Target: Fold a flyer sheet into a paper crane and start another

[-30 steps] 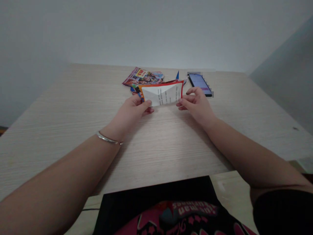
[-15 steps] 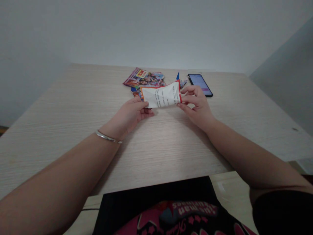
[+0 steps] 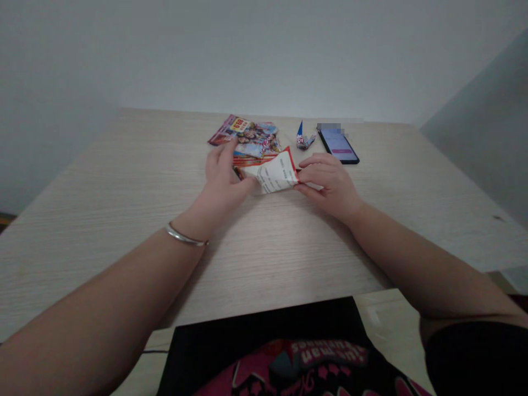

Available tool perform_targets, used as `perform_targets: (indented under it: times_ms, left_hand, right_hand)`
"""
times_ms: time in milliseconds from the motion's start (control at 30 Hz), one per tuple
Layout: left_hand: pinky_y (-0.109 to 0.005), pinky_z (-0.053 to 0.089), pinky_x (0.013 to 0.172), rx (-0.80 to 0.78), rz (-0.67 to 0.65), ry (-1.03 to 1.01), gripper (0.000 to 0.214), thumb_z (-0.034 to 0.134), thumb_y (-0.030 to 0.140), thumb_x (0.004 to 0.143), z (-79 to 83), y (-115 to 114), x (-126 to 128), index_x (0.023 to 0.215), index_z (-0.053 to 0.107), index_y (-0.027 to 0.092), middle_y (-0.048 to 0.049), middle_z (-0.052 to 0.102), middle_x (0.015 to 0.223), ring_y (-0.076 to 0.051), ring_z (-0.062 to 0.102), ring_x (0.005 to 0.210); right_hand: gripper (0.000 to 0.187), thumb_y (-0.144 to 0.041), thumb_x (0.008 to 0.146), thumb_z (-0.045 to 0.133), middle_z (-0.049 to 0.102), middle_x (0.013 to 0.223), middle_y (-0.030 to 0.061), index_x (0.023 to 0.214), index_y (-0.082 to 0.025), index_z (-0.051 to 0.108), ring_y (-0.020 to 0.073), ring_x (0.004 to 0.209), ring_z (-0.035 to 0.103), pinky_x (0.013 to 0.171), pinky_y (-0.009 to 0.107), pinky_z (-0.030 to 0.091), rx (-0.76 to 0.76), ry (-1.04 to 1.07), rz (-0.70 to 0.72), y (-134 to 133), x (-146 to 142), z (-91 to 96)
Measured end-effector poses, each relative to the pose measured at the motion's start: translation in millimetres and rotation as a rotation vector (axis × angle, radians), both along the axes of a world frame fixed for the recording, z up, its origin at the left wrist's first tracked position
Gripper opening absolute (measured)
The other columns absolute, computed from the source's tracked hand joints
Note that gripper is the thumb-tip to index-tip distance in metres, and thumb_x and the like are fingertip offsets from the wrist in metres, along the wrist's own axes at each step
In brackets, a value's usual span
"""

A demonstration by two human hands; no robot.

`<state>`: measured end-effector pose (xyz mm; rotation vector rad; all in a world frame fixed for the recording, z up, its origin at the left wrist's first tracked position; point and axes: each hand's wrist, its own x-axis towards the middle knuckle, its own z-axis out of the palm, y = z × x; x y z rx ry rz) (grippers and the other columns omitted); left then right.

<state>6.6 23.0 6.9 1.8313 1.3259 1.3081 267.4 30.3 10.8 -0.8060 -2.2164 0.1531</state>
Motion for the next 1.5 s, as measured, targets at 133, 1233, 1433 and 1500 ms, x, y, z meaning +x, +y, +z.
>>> perform_targets:
  times_ms: [133, 1233, 1433, 1500]
  left_hand:
    - [-0.054, 0.020, 0.130, 0.108, -0.164, 0.217, 0.087, 0.084, 0.028, 0.070, 8.5, -8, -2, 0.150, 0.051, 0.020, -0.0165, 0.051, 0.158, -0.039, 0.040, 0.151]
    - [-0.039, 0.055, 0.098, 0.125, -0.344, 0.277, 0.032, 0.070, 0.034, 0.090, 12.1, -15, 2, 0.118, 0.069, 0.018, -0.0081, 0.075, 0.118, -0.026, 0.069, 0.107]
    - [-0.039, 0.053, 0.098, 0.121, -0.348, 0.305, 0.034, 0.070, 0.032, 0.090, 9.7, -12, 0, 0.121, 0.068, 0.017, -0.0090, 0.074, 0.121, -0.025, 0.067, 0.109]
    - [-0.038, 0.053, 0.094, 0.115, -0.352, 0.336, 0.031, 0.069, 0.032, 0.091, 9.9, -12, 0, 0.118, 0.070, 0.017, -0.0085, 0.074, 0.115, -0.025, 0.067, 0.104]
  right_hand:
    - [0.028, -0.051, 0.096, 0.064, 0.078, 0.086, 0.0037, 0.081, -0.030, 0.075, 0.0253, 0.093, 0.069, 0.095, 0.047, 0.051, -0.005, -0.072, 0.042, -2, -5, 4.6]
    - [0.016, -0.033, 0.096, 0.070, 0.081, 0.100, 0.0023, 0.109, -0.027, 0.078, 0.0204, 0.094, 0.073, 0.088, 0.038, 0.055, 0.203, 0.036, 0.032, -16, -11, -1.5]
    - [0.018, -0.031, 0.096, 0.070, 0.081, 0.103, 0.0032, 0.112, -0.026, 0.077, 0.0205, 0.094, 0.073, 0.085, 0.037, 0.056, 0.157, 0.044, -0.002, -15, -12, -3.7]
    - [0.020, -0.031, 0.094, 0.073, 0.081, 0.100, 0.0028, 0.112, -0.025, 0.077, 0.0204, 0.091, 0.073, 0.084, 0.037, 0.056, 0.127, 0.051, -0.010, -13, -13, -4.7]
